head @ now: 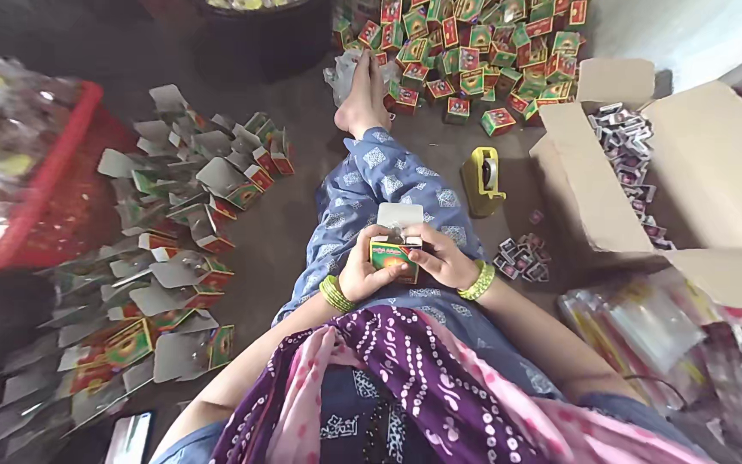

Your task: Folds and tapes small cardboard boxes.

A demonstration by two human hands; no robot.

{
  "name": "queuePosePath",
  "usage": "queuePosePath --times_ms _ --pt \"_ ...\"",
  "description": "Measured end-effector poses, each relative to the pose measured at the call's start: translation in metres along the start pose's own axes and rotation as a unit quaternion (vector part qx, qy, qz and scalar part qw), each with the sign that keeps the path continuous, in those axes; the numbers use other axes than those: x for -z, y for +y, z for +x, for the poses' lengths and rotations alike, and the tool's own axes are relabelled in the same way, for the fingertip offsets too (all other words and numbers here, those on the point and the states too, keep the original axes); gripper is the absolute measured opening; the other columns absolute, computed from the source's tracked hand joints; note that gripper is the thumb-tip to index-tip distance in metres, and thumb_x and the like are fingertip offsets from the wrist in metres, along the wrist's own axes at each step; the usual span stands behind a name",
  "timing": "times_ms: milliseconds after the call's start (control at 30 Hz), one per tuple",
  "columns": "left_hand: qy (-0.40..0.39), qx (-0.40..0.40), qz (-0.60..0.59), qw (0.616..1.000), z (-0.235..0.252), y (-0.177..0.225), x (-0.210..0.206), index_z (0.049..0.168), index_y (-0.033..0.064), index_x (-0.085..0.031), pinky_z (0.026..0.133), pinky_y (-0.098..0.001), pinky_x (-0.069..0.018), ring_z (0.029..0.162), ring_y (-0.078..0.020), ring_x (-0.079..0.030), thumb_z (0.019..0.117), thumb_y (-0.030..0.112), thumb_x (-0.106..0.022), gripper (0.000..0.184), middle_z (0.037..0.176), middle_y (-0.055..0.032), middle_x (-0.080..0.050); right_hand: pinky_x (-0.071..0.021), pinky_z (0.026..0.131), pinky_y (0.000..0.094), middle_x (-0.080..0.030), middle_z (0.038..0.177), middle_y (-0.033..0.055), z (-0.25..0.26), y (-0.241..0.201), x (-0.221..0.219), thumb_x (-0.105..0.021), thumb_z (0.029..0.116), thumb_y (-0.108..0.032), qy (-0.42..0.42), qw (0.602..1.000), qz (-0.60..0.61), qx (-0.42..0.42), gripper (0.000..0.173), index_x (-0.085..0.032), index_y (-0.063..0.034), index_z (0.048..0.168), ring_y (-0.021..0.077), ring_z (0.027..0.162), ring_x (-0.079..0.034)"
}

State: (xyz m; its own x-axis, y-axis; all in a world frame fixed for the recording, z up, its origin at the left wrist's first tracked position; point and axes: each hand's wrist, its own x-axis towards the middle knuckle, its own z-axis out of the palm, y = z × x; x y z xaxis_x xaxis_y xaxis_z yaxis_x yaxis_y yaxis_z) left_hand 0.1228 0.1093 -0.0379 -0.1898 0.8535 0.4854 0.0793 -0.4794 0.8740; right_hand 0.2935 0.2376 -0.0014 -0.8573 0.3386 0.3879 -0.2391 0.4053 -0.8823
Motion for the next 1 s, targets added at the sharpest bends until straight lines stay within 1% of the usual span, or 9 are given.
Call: queuePosePath --times_ms 133,233,300,367,433,533,600,700,1000 --pt "0.004 0.040 0.008 0.999 -0.001 0.000 -0.003 0.124 0.0021 -0.046 0.083 -0.0317 -0.0621 0.091 -0.0096 -0.070 0.0860 0.024 -0.083 0.057 0.105 -0.0043 -0.067 -0.0545 0.083 0.0308 -0.064 0.091 0.0066 -0.001 0.002 0.002 -0.041 0.1070 -0.055 -0.016 0.993 -0.115 -0.024 0.057 -0.063 -0.0022 0.101 0.0103 0.089 -0.063" --pt "-0.002 0.066 -0.001 0.998 0.001 0.002 -0.004 0.117 0.0019 -0.048 0.080 -0.0319 -0.0621 0.088 -0.0106 -0.069 0.0835 0.022 -0.085 0.054 0.102 -0.0053 -0.065 -0.0497 0.088 0.0356 -0.062 0.094 0.0087 -0.001 0.004 0.001 -0.051 0.1056 -0.046 0.033 0.990 -0.134 -0.028 0.045 -0.064 -0.0070 0.086 0.0166 0.096 -0.059" --pt "0.001 0.075 -0.001 0.997 0.003 0.002 -0.003 0.118 0.0017 -0.049 0.080 -0.0331 -0.0629 0.089 -0.0117 -0.070 0.0817 0.020 -0.086 0.055 0.102 -0.0060 -0.068 -0.0558 0.094 0.0402 -0.064 0.115 0.0136 0.001 -0.001 0.000 -0.070 0.0974 -0.028 0.105 0.993 -0.051 -0.023 0.027 -0.067 -0.0025 0.104 0.0217 0.110 -0.062" --pt "0.010 0.072 -0.012 0.997 0.004 -0.001 -0.003 0.125 0.0024 -0.044 0.086 -0.0376 -0.0628 0.096 -0.0163 -0.071 0.0794 0.018 -0.088 0.066 0.110 -0.0093 -0.068 -0.0577 0.096 0.0473 -0.065 0.124 0.0135 0.005 -0.012 0.005 -0.074 0.0929 -0.016 0.152 0.985 0.070 -0.046 0.047 -0.052 -0.0025 0.132 0.0263 0.114 -0.066" --pt "0.015 0.065 -0.037 0.997 0.005 -0.004 -0.003 0.134 0.0062 -0.033 0.094 -0.0436 -0.0609 0.106 -0.0223 -0.070 0.0763 0.015 -0.090 0.082 0.120 -0.0123 -0.065 -0.0564 0.098 0.0454 -0.071 0.119 0.0107 0.006 -0.024 0.012 -0.069 0.0961 -0.022 0.155 0.975 0.132 -0.091 0.051 -0.047 -0.0078 0.140 0.0242 0.111 -0.069" --pt "0.013 0.074 -0.045 0.996 0.006 -0.005 -0.004 0.141 0.0070 -0.024 0.093 -0.0462 -0.0611 0.106 -0.0252 -0.071 0.0726 0.014 -0.092 0.097 0.120 -0.0136 -0.066 -0.0613 0.086 0.0374 -0.074 0.104 0.0102 0.009 -0.032 0.012 -0.074 0.0932 -0.014 0.107 0.986 0.075 -0.102 0.025 -0.071 0.0013 0.112 0.0177 0.092 -0.072" --pt "0.002 0.070 -0.029 0.997 0.005 -0.006 -0.003 0.143 0.0060 -0.023 0.093 -0.0447 -0.0612 0.106 -0.0241 -0.071 0.0726 0.016 -0.093 0.100 0.119 -0.0133 -0.066 -0.0623 0.088 0.0345 -0.075 0.104 0.0087 0.010 -0.031 0.011 -0.081 0.0879 -0.011 0.069 0.995 -0.004 -0.075 0.019 -0.075 0.0003 0.102 0.0152 0.095 -0.073" --pt "-0.011 0.057 -0.018 0.998 0.005 -0.006 -0.002 0.144 0.0064 -0.024 0.094 -0.0433 -0.0609 0.107 -0.0227 -0.070 0.0731 0.017 -0.092 0.099 0.120 -0.0125 -0.066 -0.0612 0.093 0.0324 -0.076 0.110 0.0062 0.010 -0.032 0.012 -0.081 0.0892 -0.019 0.036 0.992 -0.108 -0.050 0.019 -0.080 -0.0049 0.103 0.0127 0.106 -0.071" --pt "-0.043 0.032 -0.004 0.999 0.004 -0.008 -0.002 0.146 0.0072 -0.025 0.096 -0.0425 -0.0598 0.109 -0.0218 -0.070 0.0723 0.023 -0.094 0.102 0.121 -0.0120 -0.066 -0.0611 0.092 0.0300 -0.077 0.105 0.0052 0.011 -0.037 0.019 -0.071 0.0962 -0.013 -0.009 0.989 -0.146 -0.009 0.013 -0.080 -0.0052 0.103 0.0105 0.102 -0.072"
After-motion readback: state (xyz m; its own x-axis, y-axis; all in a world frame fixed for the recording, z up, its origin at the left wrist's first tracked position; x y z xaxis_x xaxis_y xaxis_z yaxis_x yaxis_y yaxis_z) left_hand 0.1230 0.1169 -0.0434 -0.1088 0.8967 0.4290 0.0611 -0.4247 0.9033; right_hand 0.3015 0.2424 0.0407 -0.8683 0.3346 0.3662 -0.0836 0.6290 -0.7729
